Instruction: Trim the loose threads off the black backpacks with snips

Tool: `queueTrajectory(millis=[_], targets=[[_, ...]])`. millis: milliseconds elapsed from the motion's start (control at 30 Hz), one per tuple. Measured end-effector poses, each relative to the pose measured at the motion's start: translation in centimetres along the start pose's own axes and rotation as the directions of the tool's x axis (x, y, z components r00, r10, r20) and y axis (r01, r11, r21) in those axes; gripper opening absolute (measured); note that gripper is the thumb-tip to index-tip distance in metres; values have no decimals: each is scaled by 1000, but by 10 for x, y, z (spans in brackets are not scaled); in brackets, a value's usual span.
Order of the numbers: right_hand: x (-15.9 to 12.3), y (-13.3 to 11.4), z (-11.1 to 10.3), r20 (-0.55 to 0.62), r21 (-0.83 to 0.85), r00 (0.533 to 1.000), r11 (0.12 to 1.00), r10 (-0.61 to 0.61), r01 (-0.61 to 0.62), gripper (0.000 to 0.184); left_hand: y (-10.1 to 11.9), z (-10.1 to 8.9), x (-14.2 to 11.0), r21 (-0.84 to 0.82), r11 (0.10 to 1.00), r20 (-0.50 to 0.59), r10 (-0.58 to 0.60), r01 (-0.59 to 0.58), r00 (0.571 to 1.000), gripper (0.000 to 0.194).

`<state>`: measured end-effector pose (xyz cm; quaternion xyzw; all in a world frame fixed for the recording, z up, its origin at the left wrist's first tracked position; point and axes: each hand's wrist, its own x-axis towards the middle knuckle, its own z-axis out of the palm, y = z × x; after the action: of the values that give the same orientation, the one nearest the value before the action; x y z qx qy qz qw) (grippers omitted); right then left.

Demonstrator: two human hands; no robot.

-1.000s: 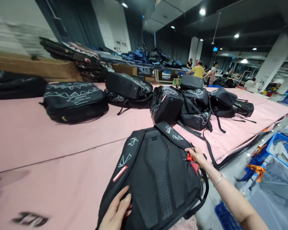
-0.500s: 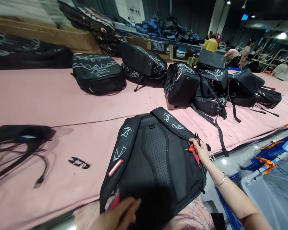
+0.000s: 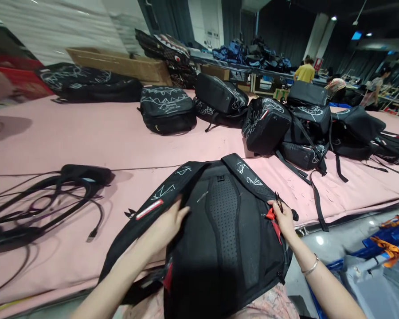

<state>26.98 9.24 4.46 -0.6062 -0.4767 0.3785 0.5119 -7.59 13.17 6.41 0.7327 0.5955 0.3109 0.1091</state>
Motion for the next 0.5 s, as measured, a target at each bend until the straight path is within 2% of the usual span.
queueTrajectory(millis=[100, 167, 200, 233, 267, 300, 333, 367, 400, 433, 467, 500], targets=[[0, 1, 3, -1, -4, 1000, 1000, -6, 6, 50, 35, 26, 8, 19, 983, 140, 181, -185, 974, 47], [2, 1, 2, 15, -35, 1000, 999, -19, 20, 50, 67, 44, 7, 26, 982, 158, 180, -187, 971, 50], [3, 1, 1, 25, -65, 999, 997, -30, 31, 49, 82, 50, 4, -20, 981, 195, 194, -194, 961, 49], [5, 1, -1, 36, -104, 998, 993, -44, 48, 48, 94, 54, 1, -126, 964, 278, 259, -233, 925, 46], [7, 1, -3, 48, -151, 997, 986, -63, 69, 47, 103, 56, -3, -285, 918, 377, 373, -277, 848, 40], [10, 0, -6, 61, -203, 995, 975, -81, 92, 45, 107, 56, -6, -442, 851, 447, 484, -285, 752, 35], [13, -1, -8, 73, -257, 993, 960, -97, 112, 43, 106, 55, -9, -546, 794, 474, 557, -269, 682, 34], [16, -2, -10, 86, -312, 991, 942, -106, 128, 41, 101, 53, -10, -579, 773, 470, 576, -259, 669, 34], [19, -3, -12, 99, -368, 989, 919, -111, 141, 39, 90, 50, -9, -535, 801, 442, 537, -269, 719, 32], [21, -5, -12, 110, -426, 987, 891, -119, 156, 37, 77, 47, -6, -427, 859, 383, 455, -282, 804, 30], [24, -8, -11, 122, -480, 984, 859, -134, 176, 36, 61, 42, -2, -280, 919, 286, 356, -278, 890, 28], [26, -12, -10, 135, -526, 979, 826, -155, 203, 36, 46, 35, 3, -135, 959, 178, 270, -248, 946, 28]])
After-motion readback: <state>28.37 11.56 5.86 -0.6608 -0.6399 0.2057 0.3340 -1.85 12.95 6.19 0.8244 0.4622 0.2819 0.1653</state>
